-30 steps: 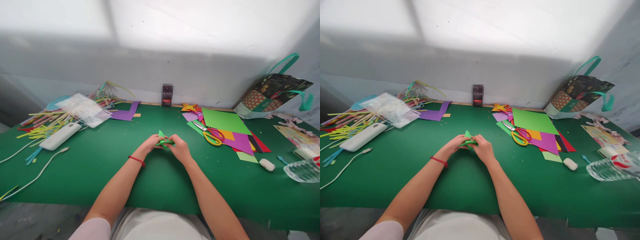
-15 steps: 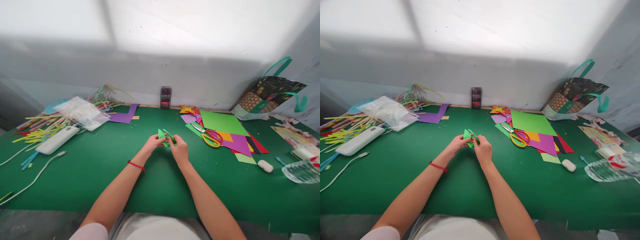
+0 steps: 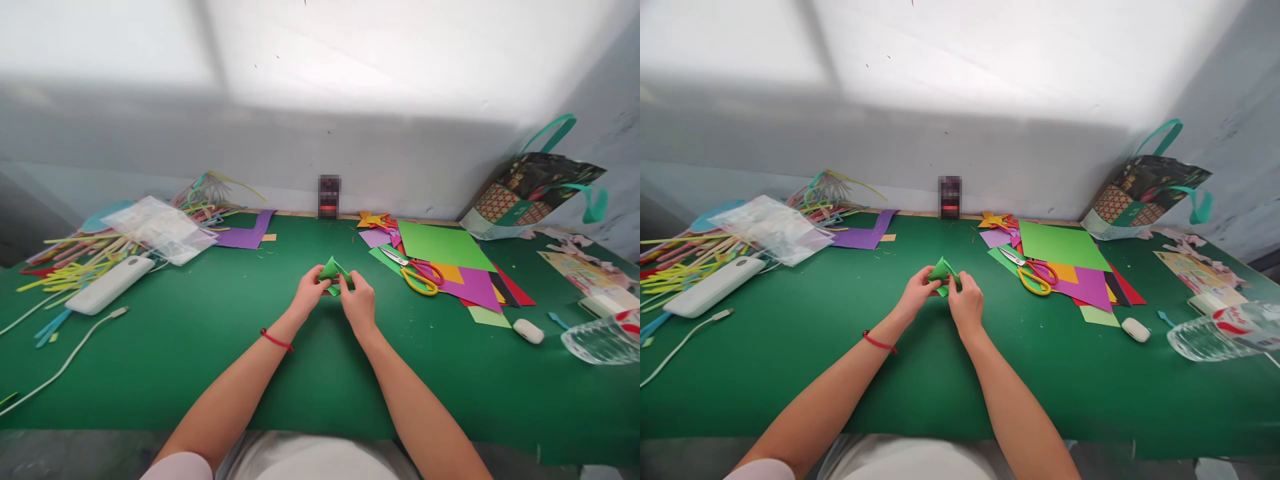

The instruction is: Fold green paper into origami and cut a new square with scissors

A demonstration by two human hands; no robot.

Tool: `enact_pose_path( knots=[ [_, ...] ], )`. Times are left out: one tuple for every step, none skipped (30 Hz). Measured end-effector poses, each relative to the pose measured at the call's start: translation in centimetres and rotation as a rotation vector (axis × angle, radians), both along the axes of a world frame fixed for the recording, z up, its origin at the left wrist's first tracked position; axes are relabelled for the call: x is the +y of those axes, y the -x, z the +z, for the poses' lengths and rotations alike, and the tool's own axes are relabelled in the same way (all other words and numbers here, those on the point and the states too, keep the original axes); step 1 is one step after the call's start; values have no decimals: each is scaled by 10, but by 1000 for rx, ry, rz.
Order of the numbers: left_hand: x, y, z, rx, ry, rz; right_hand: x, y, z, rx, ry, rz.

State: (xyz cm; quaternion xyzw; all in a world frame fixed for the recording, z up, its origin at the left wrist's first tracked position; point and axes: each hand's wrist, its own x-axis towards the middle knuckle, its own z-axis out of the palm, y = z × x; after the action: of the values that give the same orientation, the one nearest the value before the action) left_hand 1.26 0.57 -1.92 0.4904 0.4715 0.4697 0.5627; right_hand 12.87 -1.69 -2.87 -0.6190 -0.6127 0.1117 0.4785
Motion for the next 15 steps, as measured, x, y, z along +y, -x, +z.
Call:
enact_pose_path(
  knots=[
    [0, 1, -1, 18, -20, 8, 0, 0, 0, 7, 6, 8],
    [1, 2, -1, 36, -43, 22, 0, -1, 0, 14, 18, 23],
    [2, 4, -2, 50, -66, 34, 0, -2, 1, 23, 36, 44],
    [4, 5, -3, 63, -86, 39, 1, -4, 1, 37, 60, 71],
    [5, 6, -3, 72, -100, 35, 2, -6, 1, 57, 84, 102],
    [7, 8, -4, 79, -109, 24, 3, -8, 0, 84, 104, 137],
    [8, 9, -3, 86, -113, 9, 4, -10, 0, 115, 121, 178],
    [9, 11, -3, 93, -115, -2, 6, -13, -1, 148, 136, 222],
    [10, 12, -2, 101, -120, -8, 8, -15, -1, 182, 152, 272],
    [11, 14, -1, 107, -129, -5, 10, -17, -2, 217, 168, 322],
    [11, 15, 0, 111, -139, 1, 12, -18, -3, 254, 184, 372],
    [11, 16, 1, 114, -150, 10, 13, -19, -4, 293, 195, 416],
    [12, 17, 2, 113, -162, 22, 14, -19, -6, 334, 199, 456],
    [12, 18, 2, 107, -171, 41, 15, -19, -7, 374, 196, 488],
    [13, 19, 3, 98, -176, 64, 16, -19, -8, 407, 192, 513]
  ],
)
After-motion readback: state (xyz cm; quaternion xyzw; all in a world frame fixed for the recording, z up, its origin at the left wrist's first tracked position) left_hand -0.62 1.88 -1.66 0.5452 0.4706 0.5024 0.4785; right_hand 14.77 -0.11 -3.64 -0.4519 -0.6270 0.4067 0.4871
